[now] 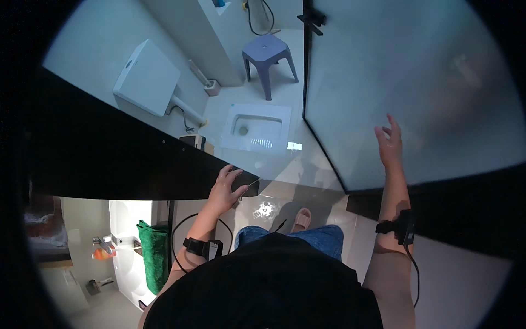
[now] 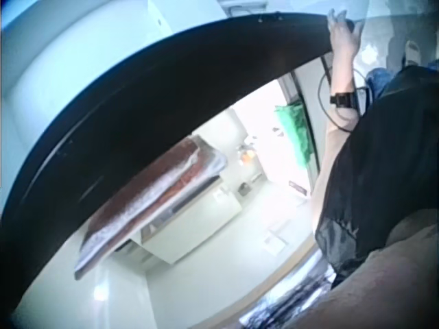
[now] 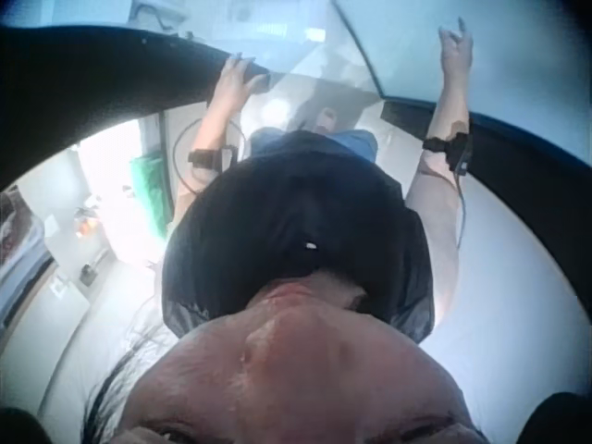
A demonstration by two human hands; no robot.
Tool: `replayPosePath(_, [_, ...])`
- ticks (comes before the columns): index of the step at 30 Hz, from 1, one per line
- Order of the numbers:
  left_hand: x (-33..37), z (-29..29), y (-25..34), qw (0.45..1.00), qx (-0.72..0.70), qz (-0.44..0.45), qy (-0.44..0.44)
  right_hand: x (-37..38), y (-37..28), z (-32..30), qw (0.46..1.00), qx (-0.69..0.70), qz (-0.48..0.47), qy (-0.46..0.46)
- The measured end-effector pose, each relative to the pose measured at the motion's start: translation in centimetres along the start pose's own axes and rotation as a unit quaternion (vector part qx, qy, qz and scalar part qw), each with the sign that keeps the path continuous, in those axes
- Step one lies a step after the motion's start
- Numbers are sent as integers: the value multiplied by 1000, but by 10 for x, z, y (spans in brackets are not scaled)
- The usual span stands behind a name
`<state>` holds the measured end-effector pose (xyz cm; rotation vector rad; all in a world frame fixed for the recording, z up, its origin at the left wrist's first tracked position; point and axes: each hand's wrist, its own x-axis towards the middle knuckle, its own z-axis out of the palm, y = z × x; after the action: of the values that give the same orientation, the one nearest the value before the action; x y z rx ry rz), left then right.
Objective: Scrubbing the floor and a glass door in a bathroom using a cleaning pad.
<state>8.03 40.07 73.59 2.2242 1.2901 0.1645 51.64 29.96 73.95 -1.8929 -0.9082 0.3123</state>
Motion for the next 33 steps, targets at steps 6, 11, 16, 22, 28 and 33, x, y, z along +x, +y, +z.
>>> replayPosePath(6, [61, 22, 29, 999, -18, -46, -1, 48, 19, -9, 994, 107, 12, 32])
replayPosePath(11, [109, 17, 22, 996, -38, -76, 21, 61, 17, 3, 971, 205, 107, 57])
replayPosePath(16, [188, 40, -6, 995, -52, -79, 24, 62, 7, 2, 970, 172, 154, 80])
replayPosePath(22, [284, 48, -12, 991, -47, -111, -51, 57, 12, 0, 961, 139, 202, 126])
replayPosePath(28, [303, 39, -38, 993, -26, -98, -54, 59, 20, 23, 969, 95, 144, 175])
replayPosePath(33, [281, 44, -77, 988, 12, -143, -51, 109, 56, 101, 978, 122, 170, 24])
